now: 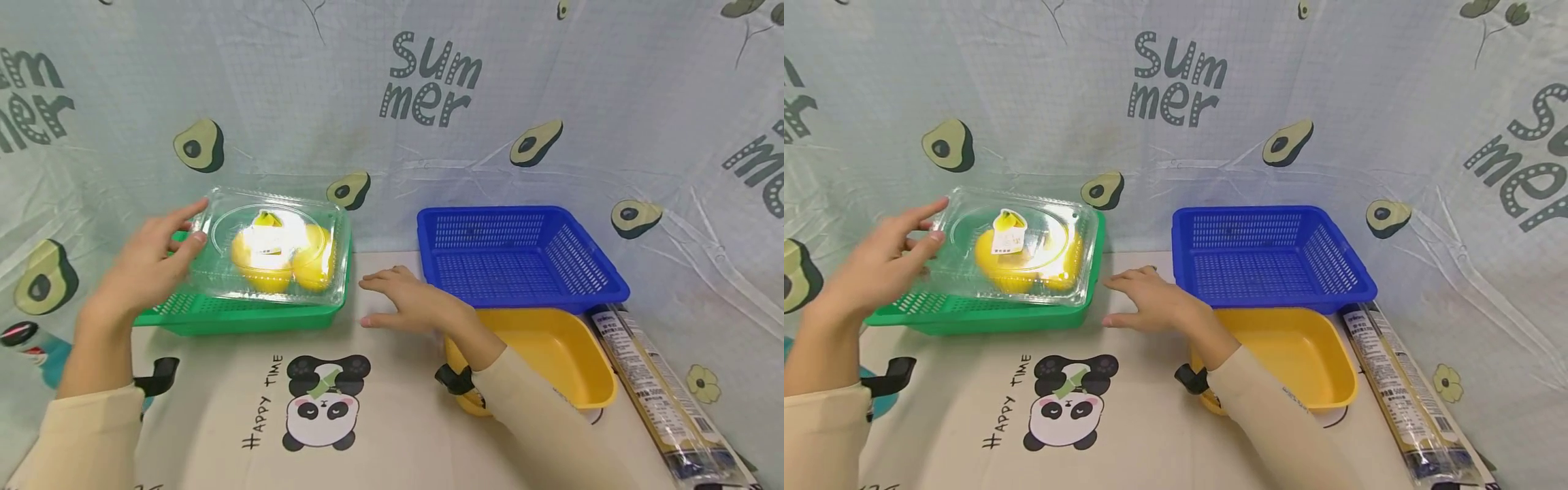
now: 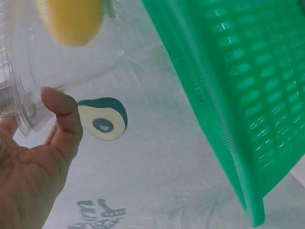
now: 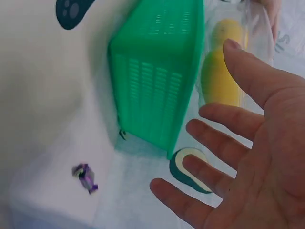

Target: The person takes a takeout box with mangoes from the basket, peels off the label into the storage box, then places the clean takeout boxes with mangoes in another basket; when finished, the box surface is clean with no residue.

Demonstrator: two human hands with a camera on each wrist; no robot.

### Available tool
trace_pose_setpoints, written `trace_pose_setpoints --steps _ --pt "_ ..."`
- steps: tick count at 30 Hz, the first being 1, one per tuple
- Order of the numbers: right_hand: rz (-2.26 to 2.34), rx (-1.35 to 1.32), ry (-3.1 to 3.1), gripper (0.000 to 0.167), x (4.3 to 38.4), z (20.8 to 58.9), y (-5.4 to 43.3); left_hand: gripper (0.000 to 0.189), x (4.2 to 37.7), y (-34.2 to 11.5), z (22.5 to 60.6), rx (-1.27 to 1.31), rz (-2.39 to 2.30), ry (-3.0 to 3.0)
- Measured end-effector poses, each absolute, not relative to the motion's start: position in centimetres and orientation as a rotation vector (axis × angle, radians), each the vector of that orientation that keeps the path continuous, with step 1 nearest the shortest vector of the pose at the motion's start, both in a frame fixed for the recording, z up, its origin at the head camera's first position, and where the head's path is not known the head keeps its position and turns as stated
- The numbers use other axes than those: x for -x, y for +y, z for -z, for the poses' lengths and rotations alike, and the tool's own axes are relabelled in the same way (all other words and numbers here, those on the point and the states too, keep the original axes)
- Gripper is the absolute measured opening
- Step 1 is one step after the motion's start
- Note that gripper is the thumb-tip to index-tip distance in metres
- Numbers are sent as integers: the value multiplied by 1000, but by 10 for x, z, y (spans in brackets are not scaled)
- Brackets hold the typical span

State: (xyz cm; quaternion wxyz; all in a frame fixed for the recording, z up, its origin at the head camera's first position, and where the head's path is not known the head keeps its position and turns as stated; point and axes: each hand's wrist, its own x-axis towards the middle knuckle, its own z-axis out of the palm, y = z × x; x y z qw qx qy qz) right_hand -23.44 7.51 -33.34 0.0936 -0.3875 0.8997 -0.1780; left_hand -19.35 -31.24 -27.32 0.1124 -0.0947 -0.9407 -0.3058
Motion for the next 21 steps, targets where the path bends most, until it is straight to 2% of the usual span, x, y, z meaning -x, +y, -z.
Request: trace_pose_setpoints --steps 12,21 --pt "582 1271 2674 63 204 329 116 55 171 -295 272 378 942 -2668" --pt "751 1233 2687 58 185 327 146 57 152 -274 281 542 967 -2652"
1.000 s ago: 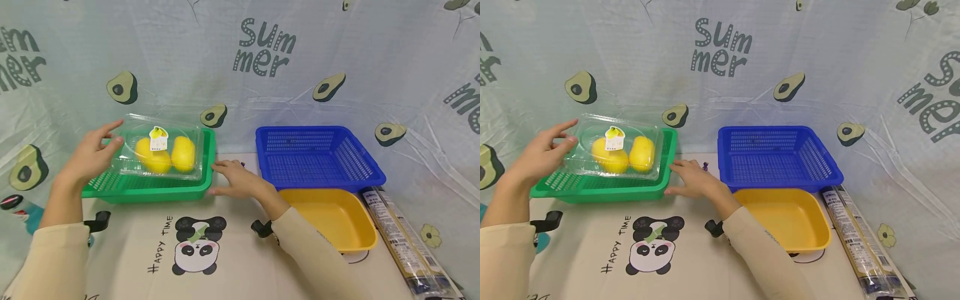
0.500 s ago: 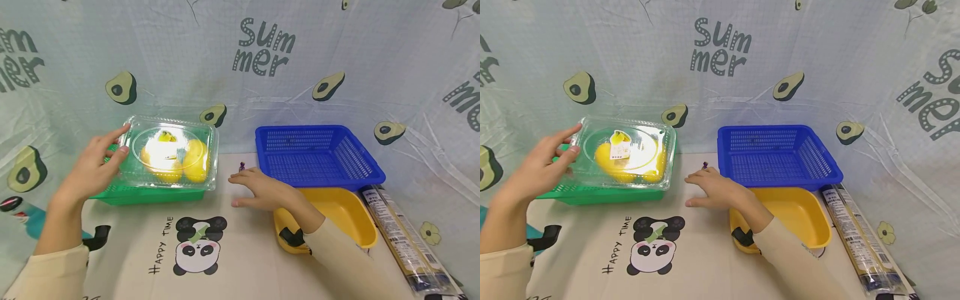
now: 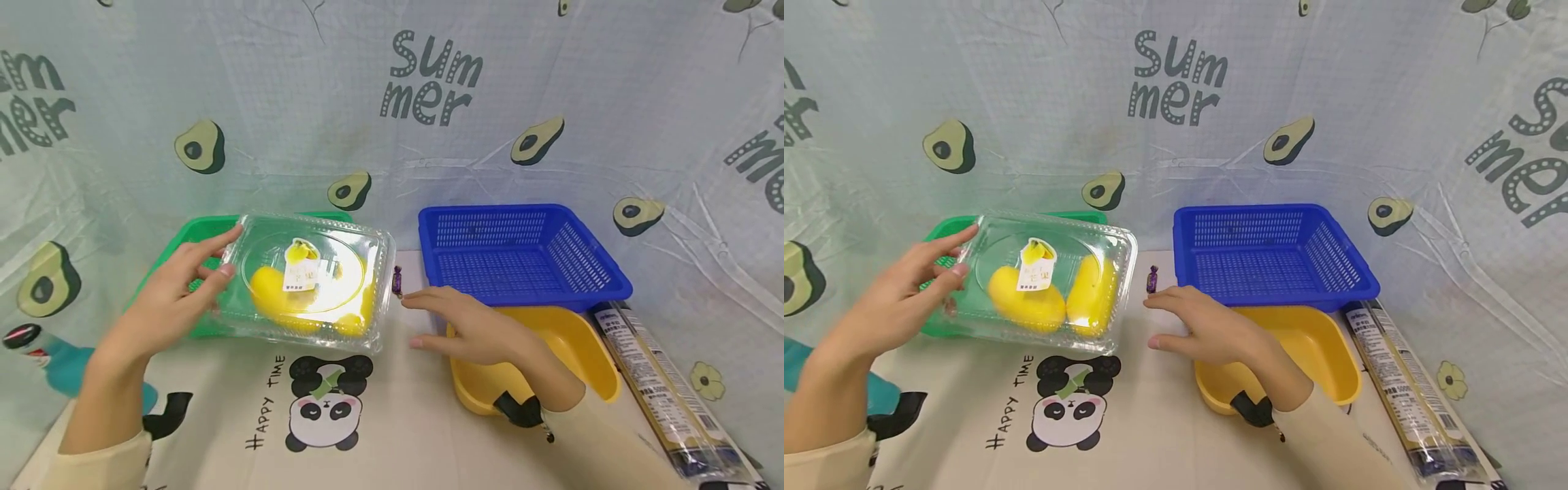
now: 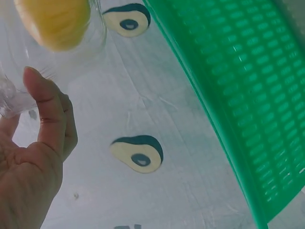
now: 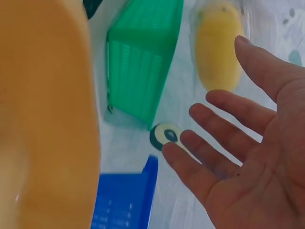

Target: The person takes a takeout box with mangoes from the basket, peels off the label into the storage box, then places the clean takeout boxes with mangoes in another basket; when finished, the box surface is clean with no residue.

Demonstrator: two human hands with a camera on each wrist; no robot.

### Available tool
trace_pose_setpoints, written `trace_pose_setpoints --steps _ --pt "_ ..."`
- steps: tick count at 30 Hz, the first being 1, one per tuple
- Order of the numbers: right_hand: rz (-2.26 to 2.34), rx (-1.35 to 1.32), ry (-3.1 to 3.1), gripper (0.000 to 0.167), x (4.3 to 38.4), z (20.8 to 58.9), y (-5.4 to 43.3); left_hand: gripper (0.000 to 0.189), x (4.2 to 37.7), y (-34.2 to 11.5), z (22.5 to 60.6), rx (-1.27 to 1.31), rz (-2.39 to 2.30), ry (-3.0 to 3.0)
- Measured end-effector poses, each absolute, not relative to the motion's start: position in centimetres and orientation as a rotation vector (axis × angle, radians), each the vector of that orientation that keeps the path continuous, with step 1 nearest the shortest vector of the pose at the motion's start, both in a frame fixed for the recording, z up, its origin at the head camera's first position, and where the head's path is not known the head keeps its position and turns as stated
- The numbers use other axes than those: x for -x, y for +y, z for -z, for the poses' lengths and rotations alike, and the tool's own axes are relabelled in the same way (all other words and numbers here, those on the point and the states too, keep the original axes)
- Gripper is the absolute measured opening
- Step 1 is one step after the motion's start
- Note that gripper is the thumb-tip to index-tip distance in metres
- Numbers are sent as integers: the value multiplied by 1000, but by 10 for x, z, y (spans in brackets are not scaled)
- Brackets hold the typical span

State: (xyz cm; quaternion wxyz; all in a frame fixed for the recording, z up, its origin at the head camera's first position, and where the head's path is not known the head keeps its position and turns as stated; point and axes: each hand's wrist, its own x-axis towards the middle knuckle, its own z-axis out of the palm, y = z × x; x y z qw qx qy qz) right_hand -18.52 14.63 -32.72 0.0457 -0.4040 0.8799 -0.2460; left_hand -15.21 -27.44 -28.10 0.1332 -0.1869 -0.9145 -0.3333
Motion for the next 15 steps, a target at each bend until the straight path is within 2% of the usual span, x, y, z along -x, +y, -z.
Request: trace_pose_setpoints --steps 9,15 --pt "870 1163 2721 60 176 333 176 60 136 -251 289 624 982 -2722" --pt "1053 1168 2618 71 170 343 189 60 126 -239 302 706 1136 -2695"
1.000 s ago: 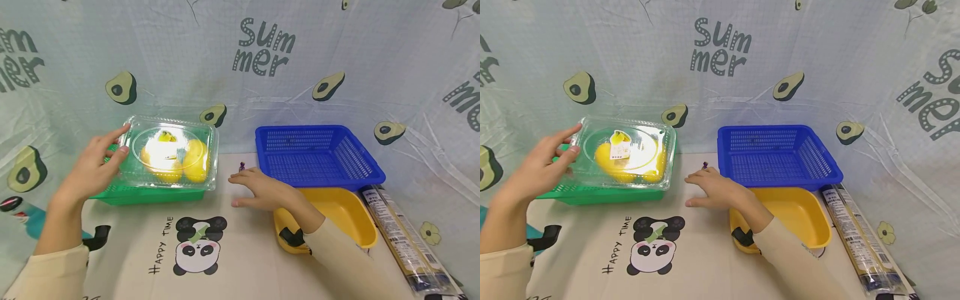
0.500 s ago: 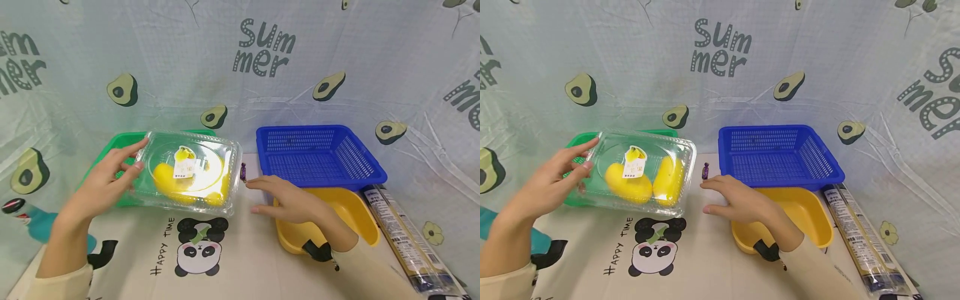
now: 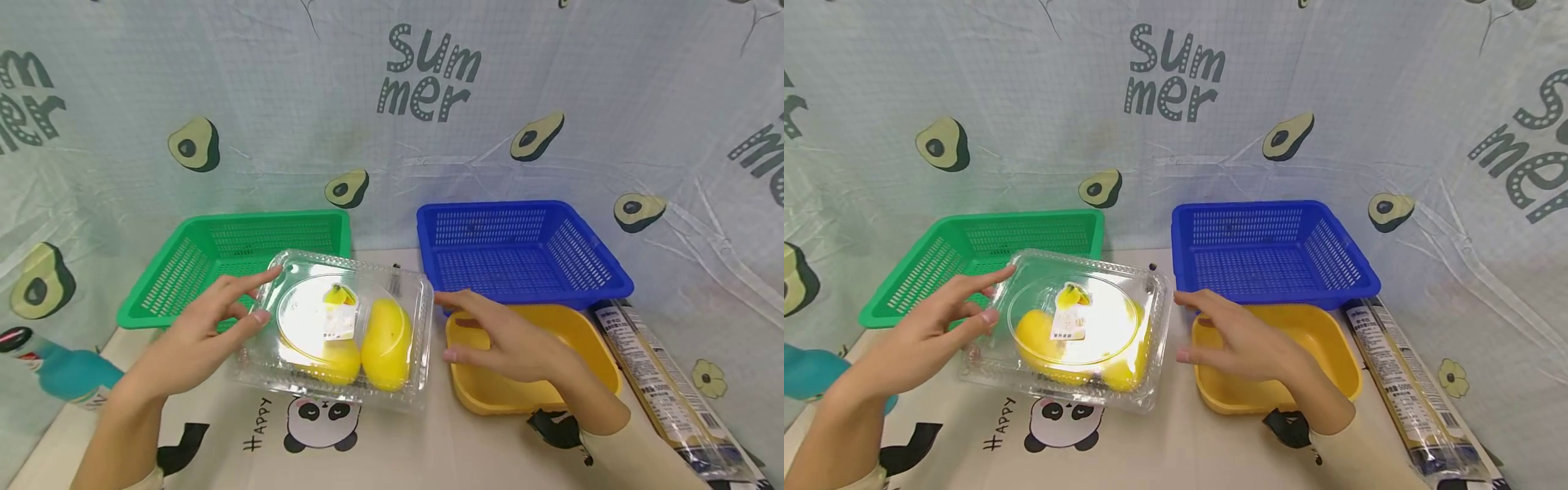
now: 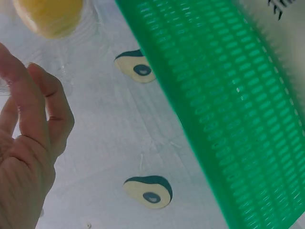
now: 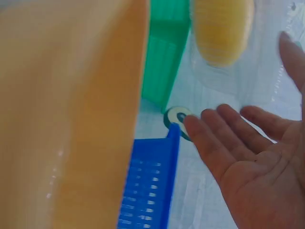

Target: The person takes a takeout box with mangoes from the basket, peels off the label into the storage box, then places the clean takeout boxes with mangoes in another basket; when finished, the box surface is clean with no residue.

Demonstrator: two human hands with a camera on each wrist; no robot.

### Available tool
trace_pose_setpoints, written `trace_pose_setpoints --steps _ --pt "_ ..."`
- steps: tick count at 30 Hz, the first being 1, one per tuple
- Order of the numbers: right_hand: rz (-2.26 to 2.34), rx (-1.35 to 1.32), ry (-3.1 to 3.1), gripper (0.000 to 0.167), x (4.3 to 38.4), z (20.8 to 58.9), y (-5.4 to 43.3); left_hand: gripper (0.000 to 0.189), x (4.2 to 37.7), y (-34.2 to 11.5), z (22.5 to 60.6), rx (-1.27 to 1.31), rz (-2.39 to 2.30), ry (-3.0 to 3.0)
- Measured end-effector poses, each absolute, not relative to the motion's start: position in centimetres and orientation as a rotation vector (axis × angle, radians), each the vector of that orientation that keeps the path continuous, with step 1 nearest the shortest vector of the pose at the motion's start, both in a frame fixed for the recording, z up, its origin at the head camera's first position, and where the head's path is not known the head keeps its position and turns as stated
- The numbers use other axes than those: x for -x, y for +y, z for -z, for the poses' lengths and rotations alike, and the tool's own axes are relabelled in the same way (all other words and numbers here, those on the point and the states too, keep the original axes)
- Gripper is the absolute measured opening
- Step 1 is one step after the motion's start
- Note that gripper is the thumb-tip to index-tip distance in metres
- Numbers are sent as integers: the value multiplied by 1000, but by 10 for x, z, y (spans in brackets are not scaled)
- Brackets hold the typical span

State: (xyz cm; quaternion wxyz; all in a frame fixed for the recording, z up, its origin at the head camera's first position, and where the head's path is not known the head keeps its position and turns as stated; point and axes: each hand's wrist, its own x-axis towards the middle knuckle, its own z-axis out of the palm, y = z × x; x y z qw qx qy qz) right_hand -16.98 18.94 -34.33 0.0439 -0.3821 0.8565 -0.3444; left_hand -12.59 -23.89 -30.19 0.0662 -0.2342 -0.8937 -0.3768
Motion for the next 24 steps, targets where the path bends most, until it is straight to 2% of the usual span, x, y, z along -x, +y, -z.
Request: trace_pose_setpoints --steps 8,11,18,24 --pt "1261 1179 2438 101 153 351 199 59 115 -231 319 800 1479 -2646" --pt "1243 1205 2452 106 147 353 202 57 114 -227 324 773 1593 -2669" --pt "1162 1184 2507 108 137 363 204 58 109 -217 332 509 1735 -2892" --pt "1024 1061 2601 104 134 367 204 58 102 -215 335 484 1802 -2938"
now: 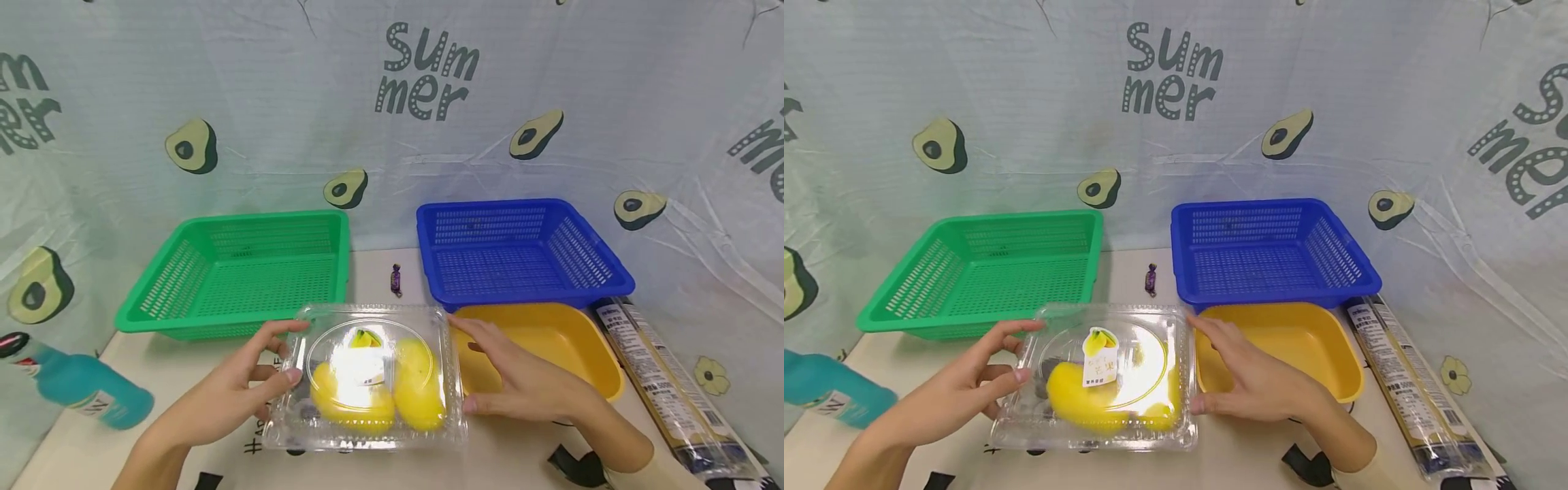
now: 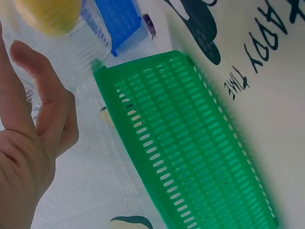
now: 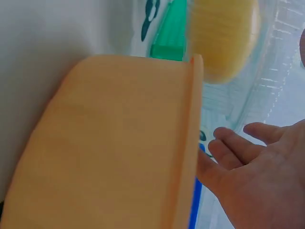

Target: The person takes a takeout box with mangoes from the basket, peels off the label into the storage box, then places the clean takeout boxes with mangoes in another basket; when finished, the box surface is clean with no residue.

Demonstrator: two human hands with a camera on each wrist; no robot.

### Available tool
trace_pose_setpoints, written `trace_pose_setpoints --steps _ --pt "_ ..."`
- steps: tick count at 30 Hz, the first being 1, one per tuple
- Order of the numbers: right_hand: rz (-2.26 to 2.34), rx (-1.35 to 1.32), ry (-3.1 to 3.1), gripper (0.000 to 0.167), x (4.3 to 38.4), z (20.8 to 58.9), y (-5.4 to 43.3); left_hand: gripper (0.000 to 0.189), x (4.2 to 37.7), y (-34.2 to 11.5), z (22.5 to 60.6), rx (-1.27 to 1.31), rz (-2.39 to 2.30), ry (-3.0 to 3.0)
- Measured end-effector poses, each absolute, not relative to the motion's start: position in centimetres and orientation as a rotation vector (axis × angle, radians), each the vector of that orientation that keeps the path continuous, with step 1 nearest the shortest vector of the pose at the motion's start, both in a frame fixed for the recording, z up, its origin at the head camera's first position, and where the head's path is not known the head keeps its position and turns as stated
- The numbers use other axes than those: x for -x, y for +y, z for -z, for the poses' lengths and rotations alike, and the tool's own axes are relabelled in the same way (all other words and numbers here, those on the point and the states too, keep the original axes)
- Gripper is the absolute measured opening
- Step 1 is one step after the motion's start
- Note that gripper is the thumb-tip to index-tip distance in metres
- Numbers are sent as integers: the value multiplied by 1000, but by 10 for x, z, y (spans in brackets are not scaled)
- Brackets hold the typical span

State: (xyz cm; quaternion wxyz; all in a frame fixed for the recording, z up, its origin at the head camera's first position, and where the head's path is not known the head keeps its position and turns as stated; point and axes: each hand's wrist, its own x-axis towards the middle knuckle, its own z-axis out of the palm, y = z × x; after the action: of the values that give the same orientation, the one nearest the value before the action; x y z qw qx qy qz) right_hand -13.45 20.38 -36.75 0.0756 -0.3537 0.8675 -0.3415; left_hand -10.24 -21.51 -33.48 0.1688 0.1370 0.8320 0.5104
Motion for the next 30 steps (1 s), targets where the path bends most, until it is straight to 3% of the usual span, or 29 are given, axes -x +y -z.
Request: trace_pose_setpoints --steps 10,22,30 --pt "932 1099 2639 111 131 374 197 54 100 -215 351 -502 -1505 2385" --pt "839 984 2560 112 133 382 187 60 101 -217 381 -394 -1513 2209" --pt "800 949 2575 110 132 388 186 60 102 -217 384 -543 -1329 2401"
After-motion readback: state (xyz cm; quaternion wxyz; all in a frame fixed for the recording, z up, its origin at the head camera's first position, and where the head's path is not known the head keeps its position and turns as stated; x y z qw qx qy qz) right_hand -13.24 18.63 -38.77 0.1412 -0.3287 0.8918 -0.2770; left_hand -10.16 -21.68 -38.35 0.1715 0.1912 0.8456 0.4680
